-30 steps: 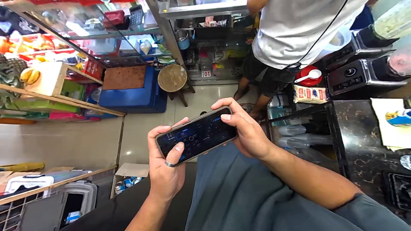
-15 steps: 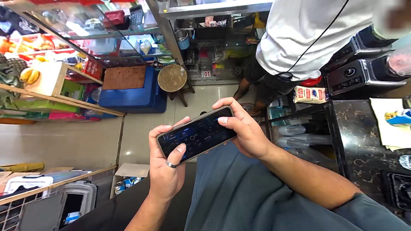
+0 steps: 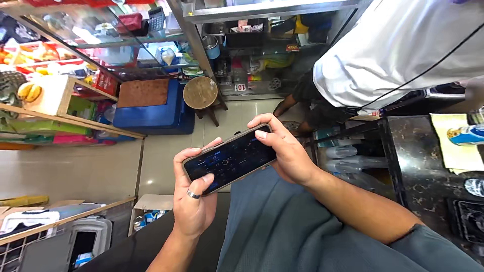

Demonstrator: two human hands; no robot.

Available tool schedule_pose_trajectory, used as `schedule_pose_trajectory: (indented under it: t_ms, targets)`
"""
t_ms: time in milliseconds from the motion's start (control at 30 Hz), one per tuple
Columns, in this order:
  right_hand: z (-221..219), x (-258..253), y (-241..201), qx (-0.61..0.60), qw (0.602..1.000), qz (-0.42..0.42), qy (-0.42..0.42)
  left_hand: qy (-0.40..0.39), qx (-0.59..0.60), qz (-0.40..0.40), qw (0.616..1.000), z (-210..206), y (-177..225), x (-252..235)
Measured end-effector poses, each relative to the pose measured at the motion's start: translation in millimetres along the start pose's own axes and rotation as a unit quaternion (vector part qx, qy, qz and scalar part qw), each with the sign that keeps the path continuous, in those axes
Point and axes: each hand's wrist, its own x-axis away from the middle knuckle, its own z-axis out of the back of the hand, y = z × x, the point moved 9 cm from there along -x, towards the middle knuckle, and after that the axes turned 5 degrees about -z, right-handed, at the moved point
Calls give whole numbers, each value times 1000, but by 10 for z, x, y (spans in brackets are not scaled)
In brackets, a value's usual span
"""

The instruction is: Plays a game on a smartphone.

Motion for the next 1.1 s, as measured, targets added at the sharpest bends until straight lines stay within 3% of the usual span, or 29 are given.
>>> schedule_pose_trajectory:
  t_ms: [100,300,433,967,1100]
  targets:
    - [-81,16,11,-31,996,-10,-81,33,-51,-16,998,54,39,-4]
    - [-118,58,-26,-104,977,-33,-184,-3,-57,-4,998,36,16,5]
    - [-128,69,-42,-95,975,-22,-201,-23,-22,1,999,26,11,5]
    - [-151,77,-41,-62,978,-8,-198,23,-49,-13,998,67,28,-16]
    - [-157,87,-59,-67,975,-4,-210,-1,23,0,1000,47,18,-20]
